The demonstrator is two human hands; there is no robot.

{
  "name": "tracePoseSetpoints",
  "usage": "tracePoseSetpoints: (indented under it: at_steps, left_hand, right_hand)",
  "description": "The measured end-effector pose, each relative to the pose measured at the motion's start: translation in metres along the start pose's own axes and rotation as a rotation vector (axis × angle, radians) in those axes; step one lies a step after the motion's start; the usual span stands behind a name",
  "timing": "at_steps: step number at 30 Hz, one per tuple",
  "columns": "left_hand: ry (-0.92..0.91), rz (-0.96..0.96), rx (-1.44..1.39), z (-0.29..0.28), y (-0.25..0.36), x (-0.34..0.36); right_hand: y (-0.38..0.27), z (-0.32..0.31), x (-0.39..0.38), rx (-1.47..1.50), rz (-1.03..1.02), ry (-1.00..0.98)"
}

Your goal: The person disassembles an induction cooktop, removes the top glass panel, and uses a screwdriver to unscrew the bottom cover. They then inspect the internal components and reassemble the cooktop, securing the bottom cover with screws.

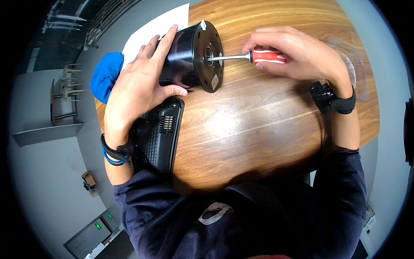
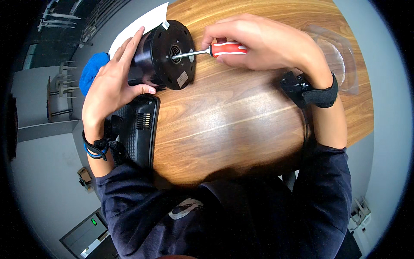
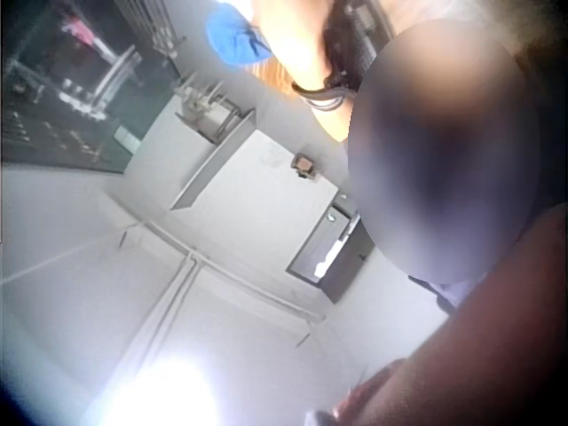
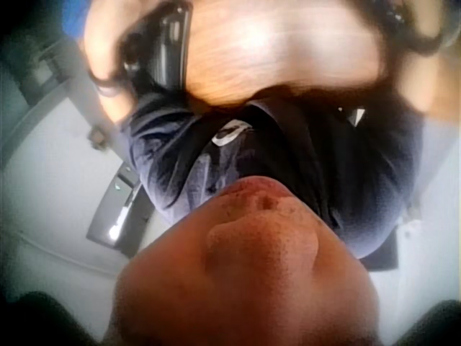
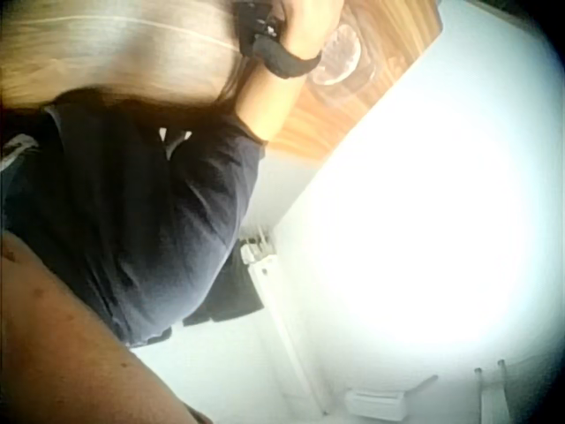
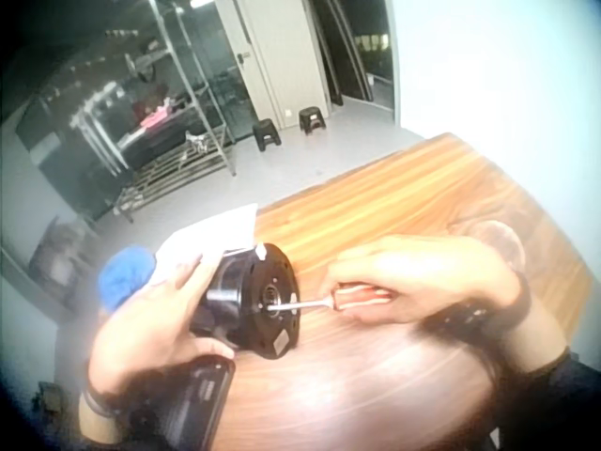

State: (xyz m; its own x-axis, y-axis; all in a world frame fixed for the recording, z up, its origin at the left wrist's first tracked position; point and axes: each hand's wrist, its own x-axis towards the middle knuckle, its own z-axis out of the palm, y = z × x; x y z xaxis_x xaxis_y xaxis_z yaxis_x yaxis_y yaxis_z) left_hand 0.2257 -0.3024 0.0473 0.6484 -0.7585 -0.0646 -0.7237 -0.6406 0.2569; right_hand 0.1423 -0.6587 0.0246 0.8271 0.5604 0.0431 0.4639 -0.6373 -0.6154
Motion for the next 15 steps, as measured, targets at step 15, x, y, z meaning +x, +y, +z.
tracePoseSetpoints:
  at_steps: [15]
  left_hand:
    - [0.013, -0.004, 0.029, -0.0004, 0.0054, -0.0001]
  right_hand:
    - [0.0016, 0.0016, 0.0001, -0.013, -0.075, 0.064]
